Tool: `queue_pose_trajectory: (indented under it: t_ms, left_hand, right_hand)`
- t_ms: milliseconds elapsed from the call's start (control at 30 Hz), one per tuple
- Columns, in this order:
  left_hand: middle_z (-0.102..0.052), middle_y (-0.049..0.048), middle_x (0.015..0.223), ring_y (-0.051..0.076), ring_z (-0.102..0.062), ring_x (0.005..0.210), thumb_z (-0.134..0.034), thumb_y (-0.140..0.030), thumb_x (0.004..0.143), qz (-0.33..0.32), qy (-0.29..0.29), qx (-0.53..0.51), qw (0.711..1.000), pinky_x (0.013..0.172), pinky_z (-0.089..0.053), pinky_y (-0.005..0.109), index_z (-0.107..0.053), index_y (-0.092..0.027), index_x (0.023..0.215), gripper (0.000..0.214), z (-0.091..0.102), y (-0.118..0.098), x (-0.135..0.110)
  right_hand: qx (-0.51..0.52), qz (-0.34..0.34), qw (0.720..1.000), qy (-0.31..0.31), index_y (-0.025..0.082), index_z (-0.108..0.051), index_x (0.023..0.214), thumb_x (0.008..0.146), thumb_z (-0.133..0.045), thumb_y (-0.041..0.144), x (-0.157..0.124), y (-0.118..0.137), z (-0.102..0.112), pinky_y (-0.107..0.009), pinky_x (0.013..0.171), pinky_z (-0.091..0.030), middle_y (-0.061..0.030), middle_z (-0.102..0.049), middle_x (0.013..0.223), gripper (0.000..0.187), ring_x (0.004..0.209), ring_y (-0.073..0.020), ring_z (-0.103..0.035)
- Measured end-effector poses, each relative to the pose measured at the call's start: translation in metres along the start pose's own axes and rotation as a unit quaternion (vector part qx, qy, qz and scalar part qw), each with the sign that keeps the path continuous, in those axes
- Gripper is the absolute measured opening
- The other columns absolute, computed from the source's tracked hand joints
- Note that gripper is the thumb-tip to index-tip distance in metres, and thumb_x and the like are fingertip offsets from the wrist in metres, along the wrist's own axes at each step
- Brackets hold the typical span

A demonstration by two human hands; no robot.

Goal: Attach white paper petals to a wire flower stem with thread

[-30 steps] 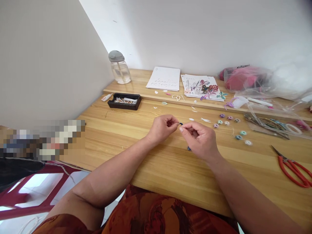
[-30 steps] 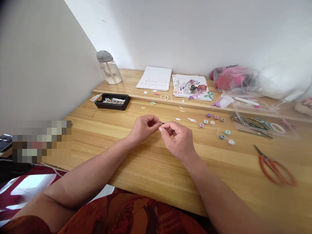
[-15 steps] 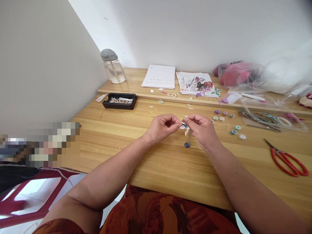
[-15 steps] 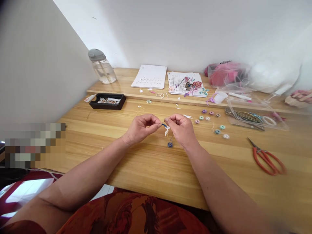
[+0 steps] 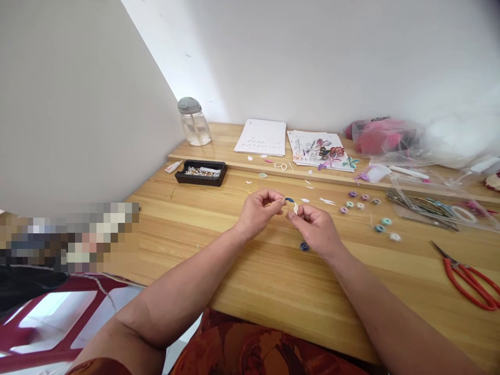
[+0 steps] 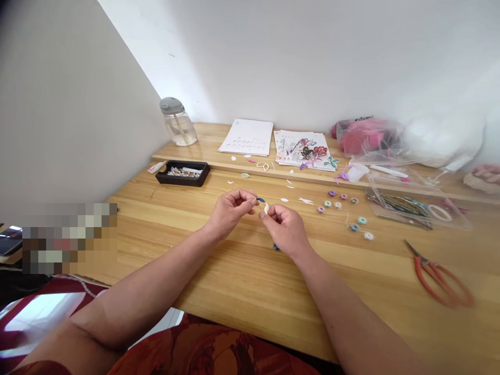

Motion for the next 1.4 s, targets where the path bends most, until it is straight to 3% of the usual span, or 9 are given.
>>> queue_pose_trajectory:
  t_ms: [233, 367, 733, 833, 1000, 1067, 1167, 1267, 1400]
  left_hand:
    - [-0.071, 0.0044, 0.082, 0.015, -0.068, 0.084, -0.084, -0.036, 0.067, 0.071, 0.012, -0.095, 0.993, 0.078, -0.055, 0.028, -0.065, -0.013, 0.080, 0.033, -0.002, 0.008, 0.000]
    - [-0.072, 0.0037, 0.081, 0.014, -0.069, 0.082, -0.087, -0.035, 0.064, 0.099, 0.019, -0.139, 0.985, 0.082, -0.055, 0.028, -0.064, -0.013, 0.078, 0.034, -0.005, 0.012, -0.002]
    - [-0.074, 0.0045, 0.081, 0.012, -0.069, 0.077, -0.088, -0.036, 0.061, 0.104, 0.015, -0.141, 0.984, 0.084, -0.054, 0.029, -0.065, -0.012, 0.076, 0.037, -0.004, 0.013, -0.002]
    - [-0.073, 0.0037, 0.078, 0.013, -0.069, 0.075, -0.089, -0.038, 0.059, 0.091, 0.003, -0.133, 0.987, 0.084, -0.055, 0.031, -0.065, -0.013, 0.075, 0.038, -0.001, 0.012, 0.000]
    - [-0.073, 0.0045, 0.077, 0.013, -0.069, 0.077, -0.088, -0.037, 0.059, 0.079, -0.001, -0.113, 0.990, 0.088, -0.055, 0.032, -0.065, -0.012, 0.074, 0.037, 0.003, 0.011, 0.002]
    - [-0.072, 0.0036, 0.074, 0.012, -0.069, 0.074, -0.089, -0.037, 0.058, 0.086, -0.003, -0.101, 0.991, 0.086, -0.055, 0.031, -0.066, -0.012, 0.073, 0.037, 0.003, 0.011, 0.002]
    - [-0.071, 0.0031, 0.072, 0.012, -0.068, 0.071, -0.089, -0.035, 0.057, 0.101, 0.007, -0.083, 0.991, 0.082, -0.055, 0.030, -0.066, -0.011, 0.072, 0.036, 0.000, 0.011, -0.001]
    - [-0.071, 0.0039, 0.072, 0.012, -0.067, 0.070, -0.088, -0.034, 0.058, 0.106, 0.020, -0.064, 0.992, 0.079, -0.054, 0.029, -0.067, -0.011, 0.070, 0.034, -0.005, 0.010, -0.005]
    - [-0.070, 0.0031, 0.069, 0.011, -0.065, 0.068, -0.089, -0.032, 0.056, 0.125, 0.021, -0.074, 0.989, 0.077, -0.053, 0.028, -0.066, -0.011, 0.068, 0.033, -0.010, 0.012, -0.008]
  right_hand:
    - [-0.069, 0.047, 0.997, 0.005, 0.021, -0.056, 0.063, 0.082, -0.064, 0.038, -0.008, 0.009, -0.009, -0.026, 0.048, -0.032, 0.0025, -0.053, 0.057, 0.027, 0.049, -0.0115, -0.039]
    - [-0.085, 0.064, 0.994, -0.003, 0.021, -0.057, 0.064, 0.082, -0.064, 0.037, -0.008, 0.007, -0.009, -0.027, 0.050, -0.034, 0.0023, -0.054, 0.057, 0.025, 0.050, -0.0122, -0.041]
    - [-0.100, 0.055, 0.993, -0.005, 0.021, -0.062, 0.068, 0.082, -0.064, 0.038, -0.007, 0.001, -0.006, -0.027, 0.053, -0.036, 0.0010, -0.061, 0.062, 0.022, 0.053, -0.0137, -0.047]
    - [-0.092, 0.049, 0.995, 0.007, 0.020, -0.068, 0.085, 0.080, -0.063, 0.035, -0.006, 0.000, -0.004, -0.028, 0.056, -0.040, -0.0003, -0.064, 0.069, 0.016, 0.057, -0.0148, -0.051]
    - [-0.026, 0.064, 0.997, -0.040, 0.020, -0.071, 0.109, 0.070, -0.064, 0.025, 0.002, 0.002, 0.011, -0.029, 0.066, -0.046, -0.0063, -0.070, 0.101, 0.040, 0.087, -0.0198, -0.060]
    - [0.052, 0.038, 0.997, -0.040, 0.019, -0.073, 0.106, 0.073, -0.063, 0.029, 0.005, 0.001, 0.015, -0.028, 0.068, -0.046, -0.0070, -0.071, 0.102, 0.035, 0.095, -0.0206, -0.061]
    - [0.115, -0.012, 0.993, -0.037, 0.018, -0.074, 0.091, 0.078, -0.067, 0.041, 0.007, 0.000, 0.017, -0.026, 0.062, -0.041, -0.0048, -0.071, 0.086, 0.028, 0.081, -0.0170, -0.060]
    - [0.111, -0.018, 0.993, -0.043, 0.017, -0.070, 0.075, 0.072, -0.076, 0.045, 0.007, 0.001, 0.014, -0.026, 0.061, -0.040, -0.0016, -0.066, 0.071, 0.028, 0.066, -0.0132, -0.054]
    - [0.061, 0.003, 0.994, -0.086, 0.017, -0.070, 0.074, 0.070, -0.077, 0.041, 0.004, 0.000, 0.010, -0.028, 0.063, -0.043, -0.0025, -0.068, 0.070, 0.026, 0.064, -0.0140, -0.055]
Point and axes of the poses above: each hand's wrist, its own x-axis towards the middle knuckle, its own z-axis out of the back of the hand, y = z × x, the point moved 4 cm from there along x, towards the middle knuckle
